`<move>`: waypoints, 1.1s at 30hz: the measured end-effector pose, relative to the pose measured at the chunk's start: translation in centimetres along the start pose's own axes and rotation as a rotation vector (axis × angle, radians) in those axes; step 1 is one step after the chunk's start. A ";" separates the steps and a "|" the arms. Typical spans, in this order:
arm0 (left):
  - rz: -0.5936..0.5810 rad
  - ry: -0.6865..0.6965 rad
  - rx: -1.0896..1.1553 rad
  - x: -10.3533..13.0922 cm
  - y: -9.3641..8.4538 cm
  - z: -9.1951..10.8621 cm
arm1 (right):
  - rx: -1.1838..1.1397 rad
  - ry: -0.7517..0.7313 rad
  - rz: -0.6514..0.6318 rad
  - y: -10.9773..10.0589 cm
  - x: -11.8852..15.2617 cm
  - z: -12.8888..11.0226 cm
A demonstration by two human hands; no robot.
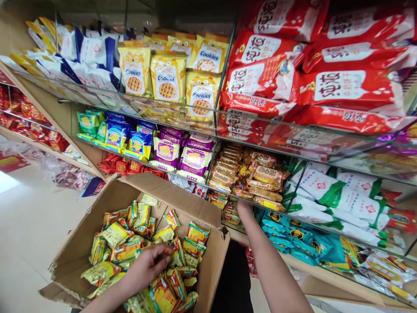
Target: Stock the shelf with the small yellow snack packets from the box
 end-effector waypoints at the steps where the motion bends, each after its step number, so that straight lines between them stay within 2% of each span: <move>1: 0.003 0.003 -0.016 -0.1 0.0 -0.1 | -0.008 0.008 -0.002 0.0 0.0 0.0; 6: -0.009 0.034 -0.117 -0.1 0.1 0.2 | -0.058 -0.021 0.009 -0.6 0.9 -0.1; 8: -0.059 0.088 -0.190 0.2 0.1 0.8 | -0.068 -0.042 0.032 -1.0 1.8 0.0; 10: -0.157 0.178 -0.272 0.7 0.3 1.7 | -0.111 -0.051 0.083 -1.6 3.3 0.4; 12: -0.270 0.275 -0.342 1.5 0.4 2.5 | -0.229 -0.084 0.157 -2.1 5.5 0.9; 14: -0.347 0.316 -0.397 2.2 0.5 3.0 | -0.396 -0.159 0.217 -2.2 8.3 1.4; 17: -0.368 0.289 -0.453 2.4 0.7 3.1 | -0.581 -0.227 0.266 -2.1 12.9 2.0; 21: -0.355 0.286 -0.427 1.5 1.4 3.5 | -0.712 -0.114 0.214 -1.8 17.5 2.9; 23: -0.363 0.329 -0.363 1.1 1.7 3.9 | -0.741 -0.067 0.216 -2.6 19.2 2.8; 25: -0.354 0.331 -0.257 0.8 1.7 4.0 | -0.726 -0.077 0.293 -4.1 20.8 2.2; 27: -0.291 0.252 -0.060 0.5 1.2 3.7 | -0.696 -0.149 0.390 -5.7 22.6 0.9; 29: -0.201 0.162 0.240 0.4 0.7 3.4 | -0.708 -0.253 0.409 -6.5 24.5 -1.2; 31: -0.132 0.107 0.549 0.5 0.3 3.5 | -0.778 -0.318 0.287 -6.2 25.9 -3.7; 33: -0.113 0.077 0.772 0.7 0.3 4.2 | -0.873 -0.313 0.110 -5.1 26.7 -6.0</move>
Point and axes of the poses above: each hand's wrist, its own x-axis away from the middle knuckle, its own y-axis out of the palm, z = x × y, the point moved 5 cm from there along -x, towards the middle knuckle, and after that the axes turned 8 degrees about -z, right-handed, at the moved point
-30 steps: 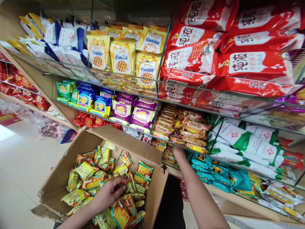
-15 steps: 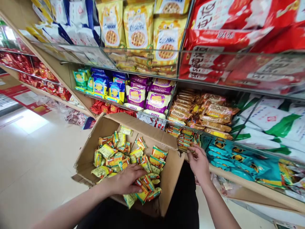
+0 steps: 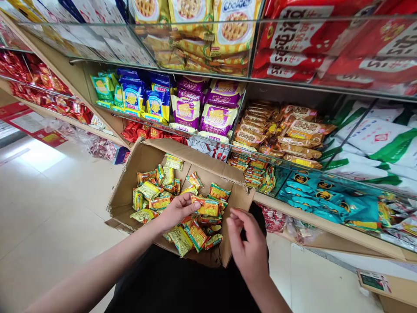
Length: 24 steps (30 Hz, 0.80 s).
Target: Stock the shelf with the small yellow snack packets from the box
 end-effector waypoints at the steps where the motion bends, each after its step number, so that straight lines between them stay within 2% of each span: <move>1: 0.000 -0.009 0.076 0.1 0.4 0.3 | -0.053 0.053 -0.054 1.1 0.1 -0.2; 3: -0.014 -0.028 0.169 0.4 1.4 0.9 | -0.146 0.169 -0.120 2.9 -0.1 -0.4; 5: 0.018 -0.054 0.200 0.6 2.0 1.2 | -0.213 0.266 -0.124 3.8 -0.5 -0.4; 8: 0.177 -0.084 0.206 0.8 2.1 1.0 | -0.273 0.304 -0.060 4.2 -1.1 -0.3; 10: 0.242 -0.052 0.189 0.5 2.0 0.7 | -0.301 0.297 -0.036 4.3 -1.2 -0.3; 13: 0.271 0.060 0.035 0.2 1.8 0.6 | -0.351 0.285 -0.078 4.5 -1.1 -0.3; 15: 0.284 0.122 -0.143 0.3 1.7 1.0 | -0.381 0.260 -0.185 4.6 -0.8 -0.5; 17: 0.217 0.125 -0.292 0.5 1.7 1.3 | -0.389 0.242 -0.254 3.9 -0.5 -0.4; 18: 0.162 0.116 -0.354 0.7 1.7 1.5 | -0.386 0.247 -0.235 3.1 -0.4 -0.2; 20: 0.071 0.119 -0.518 1.0 1.2 2.0 | -0.391 0.280 -0.049 0.3 -0.3 1.0; 22: 0.067 0.168 -0.775 1.3 -0.1 2.4 | -0.399 0.331 0.233 -3.2 -0.4 2.9; 24: 0.098 0.198 -1.014 1.4 -1.8 2.1 | -0.345 0.367 0.412 -6.0 -0.9 5.1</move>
Point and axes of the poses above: each hand's wrist, its own x-axis away from the middle knuckle, its own y-axis out of the palm, z = x × y, the point moved 5 cm from there along -x, towards the middle knuckle, and after that the axes turned 8 degrees about -z, right-handed, at the moved point
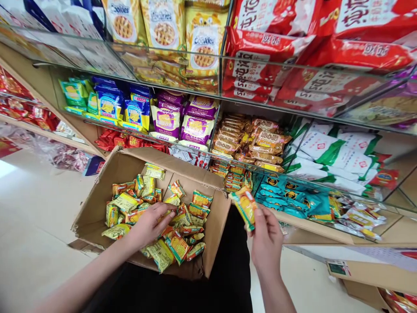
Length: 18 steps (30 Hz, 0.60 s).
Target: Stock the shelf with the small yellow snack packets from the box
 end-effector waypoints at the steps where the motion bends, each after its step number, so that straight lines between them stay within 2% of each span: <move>1: -0.010 0.002 -0.077 0.1 0.0 -0.9 | 0.070 -0.012 0.024 -0.7 -1.2 0.4; 3: -0.050 -0.008 -0.168 0.3 0.6 -2.7 | 0.299 -0.057 -0.059 -0.7 -3.9 1.0; 5: -0.099 -0.002 -0.232 0.6 1.4 -3.8 | 0.573 -0.135 -0.157 0.5 -6.3 1.2; 8: -0.123 0.014 -0.297 0.8 2.3 -4.2 | 0.963 -0.247 -0.217 3.4 -9.6 0.6; 11: -0.090 0.013 -0.310 0.9 2.4 -4.0 | 1.287 -0.236 -0.278 6.2 -12.7 0.3; 14: -0.073 0.002 -0.303 1.1 2.2 -3.8 | 1.489 -0.152 -0.365 7.7 -15.1 0.9; 18: -0.042 0.008 -0.268 1.1 1.8 -3.5 | 1.531 -0.172 -0.433 8.9 -17.2 2.2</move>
Point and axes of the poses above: each hand's wrist, its own x-axis away from the middle knuckle, its own y-axis out of the palm, z = x × y, the point moved 5 cm from there along -x, towards the middle knuckle, and after that the axes turned 8 degrees about -z, right-handed, at the moved point
